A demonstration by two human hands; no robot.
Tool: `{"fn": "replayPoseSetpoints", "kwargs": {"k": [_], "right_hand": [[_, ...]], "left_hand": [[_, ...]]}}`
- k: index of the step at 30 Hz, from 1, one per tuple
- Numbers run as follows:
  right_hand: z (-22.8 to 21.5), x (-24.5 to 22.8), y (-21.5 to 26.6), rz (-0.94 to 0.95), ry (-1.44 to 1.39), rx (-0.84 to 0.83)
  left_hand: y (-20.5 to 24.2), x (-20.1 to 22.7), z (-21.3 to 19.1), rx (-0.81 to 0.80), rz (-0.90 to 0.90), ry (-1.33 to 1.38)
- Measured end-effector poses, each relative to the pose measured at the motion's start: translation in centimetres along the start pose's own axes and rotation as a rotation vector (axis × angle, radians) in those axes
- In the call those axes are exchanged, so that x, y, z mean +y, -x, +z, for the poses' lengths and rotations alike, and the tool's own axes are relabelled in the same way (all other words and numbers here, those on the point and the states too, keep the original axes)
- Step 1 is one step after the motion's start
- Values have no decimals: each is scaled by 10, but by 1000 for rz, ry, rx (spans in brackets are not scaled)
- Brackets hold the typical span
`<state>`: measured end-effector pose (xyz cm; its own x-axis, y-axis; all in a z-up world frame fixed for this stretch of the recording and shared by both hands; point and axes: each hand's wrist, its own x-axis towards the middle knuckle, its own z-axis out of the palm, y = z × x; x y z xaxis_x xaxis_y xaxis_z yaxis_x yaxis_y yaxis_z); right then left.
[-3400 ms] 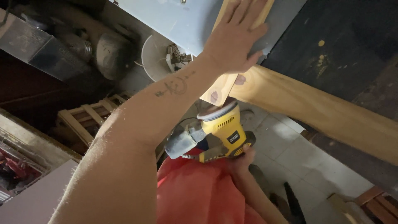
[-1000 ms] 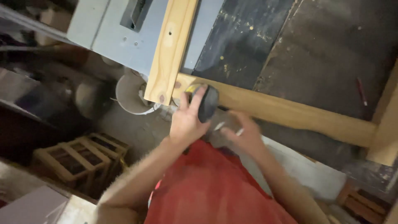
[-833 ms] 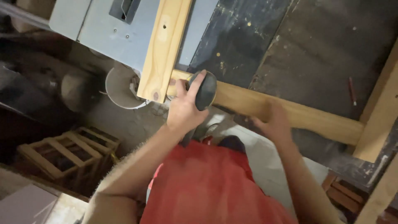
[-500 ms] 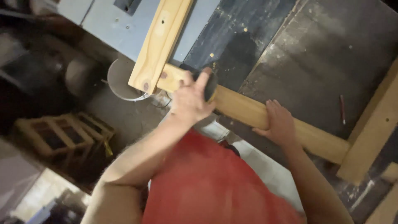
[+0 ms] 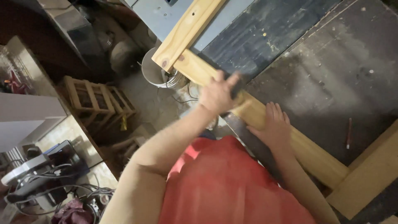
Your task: Sanding the surfaces and edges of a wooden frame using an electric orbital sander on a workbench.
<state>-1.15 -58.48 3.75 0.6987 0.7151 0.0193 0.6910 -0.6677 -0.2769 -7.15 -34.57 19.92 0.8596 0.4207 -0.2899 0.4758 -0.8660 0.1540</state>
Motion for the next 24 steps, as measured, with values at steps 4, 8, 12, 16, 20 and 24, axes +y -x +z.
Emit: {"fn": "replayPoseSetpoints", "kwargs": {"k": [4,8,12,16,20,24], "right_hand": [[7,3,1,-2,25,26],[17,8,3,1,55,29],[25,8,-2,18,196,5],[14,3,-4,26,136,-37],[2,-4,-6,46,152,-86],[5,-3,-8,101,72,-117]], "left_hand": [[-35,-57,1,93,-103,23],[-70,-108,-5,144,-218,-53],[-75,-108,-60,-7,-265,112],[-77,-81,-64,-14,-251,123],[-74,-36,-26,-28,-113,4],[-52,3,18,47,91,-80]]}}
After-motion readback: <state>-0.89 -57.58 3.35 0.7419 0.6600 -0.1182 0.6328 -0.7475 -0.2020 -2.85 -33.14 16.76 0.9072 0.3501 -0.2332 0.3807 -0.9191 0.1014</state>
